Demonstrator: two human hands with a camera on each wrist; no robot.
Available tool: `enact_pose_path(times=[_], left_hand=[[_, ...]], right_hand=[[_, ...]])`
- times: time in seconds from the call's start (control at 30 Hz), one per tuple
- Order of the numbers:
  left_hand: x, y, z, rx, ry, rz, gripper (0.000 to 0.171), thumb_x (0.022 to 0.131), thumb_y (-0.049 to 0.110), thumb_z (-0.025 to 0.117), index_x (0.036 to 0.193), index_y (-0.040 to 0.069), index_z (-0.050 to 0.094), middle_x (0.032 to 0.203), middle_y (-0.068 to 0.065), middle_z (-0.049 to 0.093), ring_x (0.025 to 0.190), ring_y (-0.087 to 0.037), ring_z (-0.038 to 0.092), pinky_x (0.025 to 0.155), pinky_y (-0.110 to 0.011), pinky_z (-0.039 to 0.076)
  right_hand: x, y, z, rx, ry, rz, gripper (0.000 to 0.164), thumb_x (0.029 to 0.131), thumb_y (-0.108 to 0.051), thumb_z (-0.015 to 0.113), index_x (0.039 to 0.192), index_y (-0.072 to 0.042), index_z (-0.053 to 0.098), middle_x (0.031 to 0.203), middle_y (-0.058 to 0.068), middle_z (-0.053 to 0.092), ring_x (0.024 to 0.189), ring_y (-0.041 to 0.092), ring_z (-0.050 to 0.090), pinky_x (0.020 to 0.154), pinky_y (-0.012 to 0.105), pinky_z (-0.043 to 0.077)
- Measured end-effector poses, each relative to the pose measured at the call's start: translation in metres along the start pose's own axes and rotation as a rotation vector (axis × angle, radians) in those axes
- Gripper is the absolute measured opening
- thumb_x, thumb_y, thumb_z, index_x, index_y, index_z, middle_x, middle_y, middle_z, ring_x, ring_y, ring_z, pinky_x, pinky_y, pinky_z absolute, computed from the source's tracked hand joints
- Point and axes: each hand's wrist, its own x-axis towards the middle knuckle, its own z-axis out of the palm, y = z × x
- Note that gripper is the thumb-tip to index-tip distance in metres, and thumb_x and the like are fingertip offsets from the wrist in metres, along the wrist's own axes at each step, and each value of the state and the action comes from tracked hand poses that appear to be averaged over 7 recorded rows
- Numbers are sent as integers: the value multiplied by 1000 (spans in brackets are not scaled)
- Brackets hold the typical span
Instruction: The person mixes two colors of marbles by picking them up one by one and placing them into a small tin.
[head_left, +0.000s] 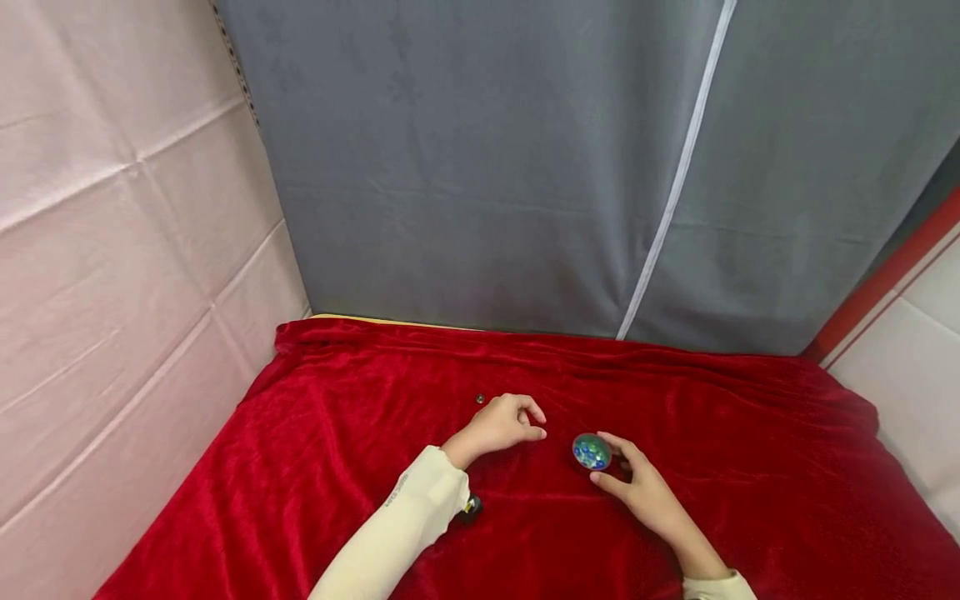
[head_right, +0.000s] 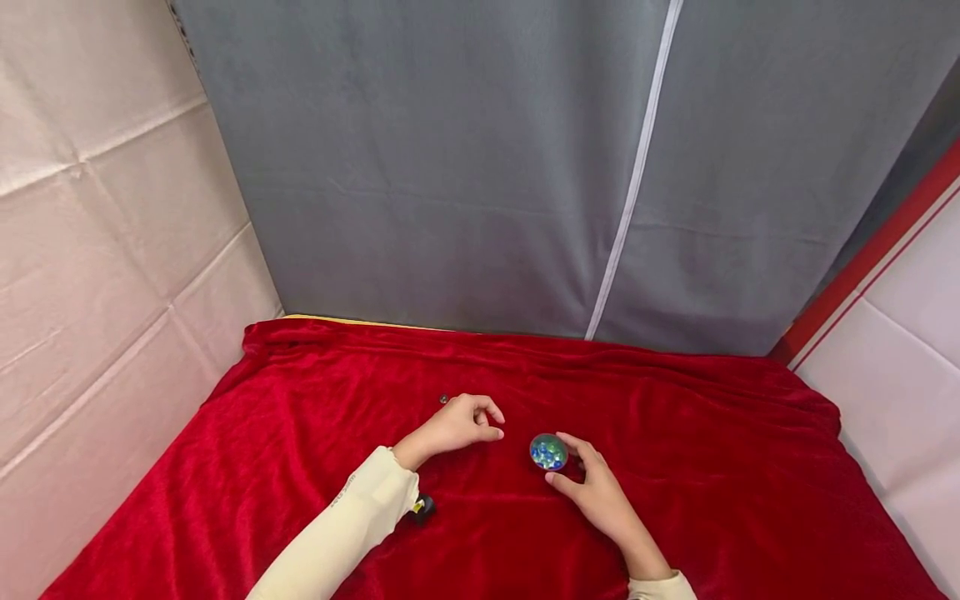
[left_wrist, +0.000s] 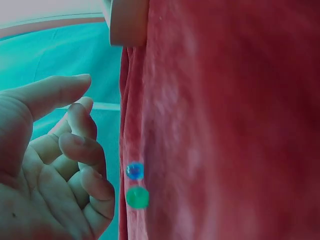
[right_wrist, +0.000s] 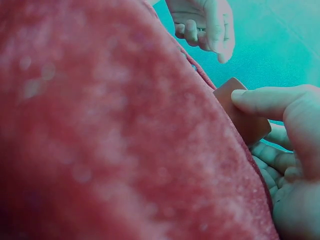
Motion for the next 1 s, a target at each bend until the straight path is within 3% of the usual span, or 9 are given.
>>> enact_pose_path(times=[0.33,0.73,1.0], left_hand=[[-3,-14,-12,-1,38,-23,12,83,19,74,93,13,71,62,4,55,57,-9,49,56,-22,42],[-11,-29,-23,-26,57,-54,14,82,19,74,93,12,71,63,3,55,58,-10,48,56,-23,40],[-13,-38,-27,10,79,-68,13,80,20,74,90,13,71,61,5,53,57,-8,47,55,-23,39]], right_hand=[[-2,-2,-2,-4,16,-3,64,87,-28,71,142,-11,43,131,10,56,119,23,50,93,27,41],[-2,0,0,8,3,0,64,87,-29,71,142,-12,43,134,11,55,120,23,50,93,27,41],[-3,0,-1,4,-1,7,65,87,-30,71,143,-13,42,134,10,55,122,24,49,94,28,41]])
